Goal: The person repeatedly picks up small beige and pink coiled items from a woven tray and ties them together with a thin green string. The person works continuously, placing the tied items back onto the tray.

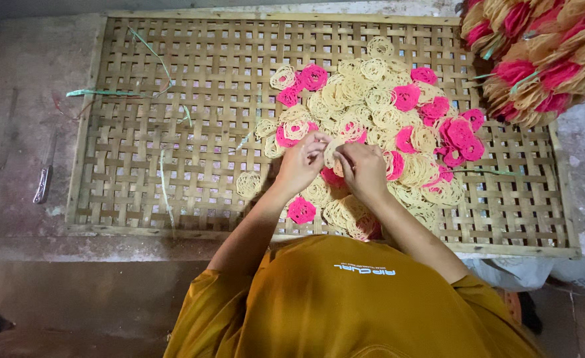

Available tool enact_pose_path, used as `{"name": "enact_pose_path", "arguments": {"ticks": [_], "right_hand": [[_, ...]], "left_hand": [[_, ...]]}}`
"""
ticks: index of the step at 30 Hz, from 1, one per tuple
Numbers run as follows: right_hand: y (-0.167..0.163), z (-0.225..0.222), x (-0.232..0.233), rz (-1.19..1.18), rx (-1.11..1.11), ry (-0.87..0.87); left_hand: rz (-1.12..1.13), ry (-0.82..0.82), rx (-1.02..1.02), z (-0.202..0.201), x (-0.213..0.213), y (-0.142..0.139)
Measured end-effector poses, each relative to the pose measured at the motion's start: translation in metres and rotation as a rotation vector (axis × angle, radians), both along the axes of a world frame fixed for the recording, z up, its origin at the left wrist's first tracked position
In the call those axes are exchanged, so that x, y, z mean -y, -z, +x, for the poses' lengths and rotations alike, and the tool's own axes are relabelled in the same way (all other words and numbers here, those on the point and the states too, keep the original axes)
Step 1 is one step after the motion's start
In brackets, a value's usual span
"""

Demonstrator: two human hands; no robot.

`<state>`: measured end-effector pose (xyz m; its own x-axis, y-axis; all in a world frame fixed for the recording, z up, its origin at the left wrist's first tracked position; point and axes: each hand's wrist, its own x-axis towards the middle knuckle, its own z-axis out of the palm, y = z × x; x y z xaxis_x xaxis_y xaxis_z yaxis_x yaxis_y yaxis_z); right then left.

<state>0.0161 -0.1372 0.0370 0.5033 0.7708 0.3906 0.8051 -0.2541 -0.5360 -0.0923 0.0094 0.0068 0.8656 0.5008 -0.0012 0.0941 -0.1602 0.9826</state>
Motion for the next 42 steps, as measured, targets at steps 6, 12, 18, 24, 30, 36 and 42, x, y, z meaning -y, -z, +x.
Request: {"name": "enact_pose_path", "arguments": {"ticks": [6, 12, 18, 24, 30, 36, 42], "right_hand": [[0.003, 0.008, 0.007, 0.108, -0.054, -0.066], [0.016, 0.014, 0.010, 0.065, -0.152, -0.038], [0.014, 0.025, 0.018, 0.232, -0.126, 0.079], [0.008, 0.020, 0.011, 0.155, -0.426, -0.022], [0.020, 0.023, 0.021, 0.450, -0.982, 0.029], [0.028, 0.024, 0.028, 0.473, -0.970, -0.015], [0.012, 0.019, 0.022, 0.166, -0.662, 0.106]], "left_hand": [[-0.141, 0.212, -0.083, 0.012, -0.012, -0.001], [-0.203, 0.083, 0.074, 0.017, -0.005, -0.012], [0.402, 0.005, 0.163, 0.008, 0.002, -0.060], [0.176, 0.094, 0.232, 0.026, -0.001, -0.051], [0.950, 0.022, 0.031, 0.035, -0.023, 0.007], [0.872, -0.070, -0.010, 0.041, -0.022, 0.020], [-0.089, -0.081, 0.009, 0.035, -0.030, 0.017]]}}
